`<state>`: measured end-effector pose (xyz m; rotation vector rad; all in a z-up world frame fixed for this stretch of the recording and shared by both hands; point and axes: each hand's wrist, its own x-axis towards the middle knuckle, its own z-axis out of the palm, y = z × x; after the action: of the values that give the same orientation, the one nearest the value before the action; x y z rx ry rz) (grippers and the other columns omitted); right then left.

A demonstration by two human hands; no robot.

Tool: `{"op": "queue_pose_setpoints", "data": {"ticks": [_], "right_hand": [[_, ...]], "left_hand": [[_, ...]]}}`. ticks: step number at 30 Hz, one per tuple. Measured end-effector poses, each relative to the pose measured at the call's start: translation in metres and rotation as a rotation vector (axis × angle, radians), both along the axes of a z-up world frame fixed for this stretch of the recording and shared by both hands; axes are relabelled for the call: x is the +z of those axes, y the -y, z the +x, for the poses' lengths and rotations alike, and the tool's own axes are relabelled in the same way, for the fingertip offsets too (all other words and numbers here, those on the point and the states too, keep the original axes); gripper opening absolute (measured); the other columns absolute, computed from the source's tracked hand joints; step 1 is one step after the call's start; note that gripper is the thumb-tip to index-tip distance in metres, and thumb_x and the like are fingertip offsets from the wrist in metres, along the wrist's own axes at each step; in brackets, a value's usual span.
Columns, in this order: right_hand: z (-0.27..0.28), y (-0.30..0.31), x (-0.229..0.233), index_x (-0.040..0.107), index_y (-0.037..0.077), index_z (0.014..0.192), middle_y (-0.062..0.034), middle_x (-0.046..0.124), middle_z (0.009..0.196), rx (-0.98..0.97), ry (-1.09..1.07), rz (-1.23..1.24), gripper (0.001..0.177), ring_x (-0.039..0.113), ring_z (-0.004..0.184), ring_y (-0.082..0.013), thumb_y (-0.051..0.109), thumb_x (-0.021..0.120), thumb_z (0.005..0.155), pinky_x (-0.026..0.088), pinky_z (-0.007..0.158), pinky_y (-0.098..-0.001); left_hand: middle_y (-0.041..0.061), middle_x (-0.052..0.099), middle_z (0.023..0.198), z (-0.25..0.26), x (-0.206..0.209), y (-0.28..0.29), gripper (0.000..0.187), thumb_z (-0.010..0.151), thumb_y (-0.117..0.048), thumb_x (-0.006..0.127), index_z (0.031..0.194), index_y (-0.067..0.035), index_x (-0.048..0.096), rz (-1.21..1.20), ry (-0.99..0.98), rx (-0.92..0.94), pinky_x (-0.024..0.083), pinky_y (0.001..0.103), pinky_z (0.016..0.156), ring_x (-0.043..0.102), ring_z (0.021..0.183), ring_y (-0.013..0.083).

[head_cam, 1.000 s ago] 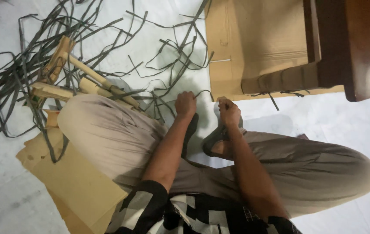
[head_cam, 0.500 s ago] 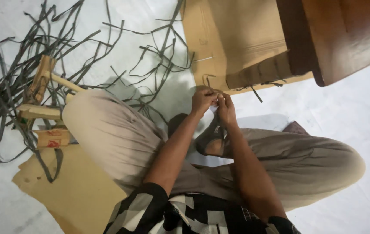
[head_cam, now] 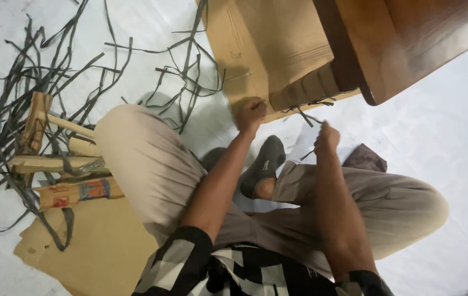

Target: Wrapping the legs of a wooden chair with protective strips for transport.

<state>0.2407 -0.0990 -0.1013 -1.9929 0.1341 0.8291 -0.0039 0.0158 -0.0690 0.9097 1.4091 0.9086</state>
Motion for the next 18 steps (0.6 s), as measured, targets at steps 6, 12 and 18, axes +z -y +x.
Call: {"op": "queue_pose_setpoints", "data": {"ticks": [6,12,18], "right_hand": [[-0.039,-0.040,0.088,0.061,0.009,0.088,0.0040,0.046,0.064,-0.177,-0.111,0.221,0.021,0.041,0.041,-0.0039,0.026,0.068,0.097,0.029,0.035,-0.0179],[-0.081,-0.078,0.137,0.061,0.014,0.095,0.0078,0.048,0.069,0.203,-0.285,0.382,0.005,0.041,0.046,-0.0029,0.016,0.065,0.096,0.028,0.035,-0.0132],[-0.074,-0.078,0.133,0.062,0.014,0.094,0.0071,0.049,0.068,0.184,-0.275,0.362,0.005,0.041,0.046,-0.0035,0.016,0.066,0.095,0.028,0.035,-0.0139]], "left_hand": [[0.014,0.074,0.100,0.005,0.036,-0.030,0.031,0.100,-0.038,0.065,0.115,-0.014,0.075,0.072,-0.170,-0.263,0.055,0.045,0.083,0.072,0.094,0.0285],[0.008,0.063,0.086,0.008,0.115,-0.047,0.048,0.108,-0.047,0.043,0.097,-0.010,0.071,0.128,0.174,-0.510,0.050,0.044,0.082,0.059,0.087,0.0209],[0.024,0.049,0.155,0.005,0.178,-0.054,0.071,0.106,-0.060,0.033,0.145,-0.007,0.059,-0.124,0.158,-0.703,0.024,0.053,0.128,0.039,0.149,0.0404]]}}
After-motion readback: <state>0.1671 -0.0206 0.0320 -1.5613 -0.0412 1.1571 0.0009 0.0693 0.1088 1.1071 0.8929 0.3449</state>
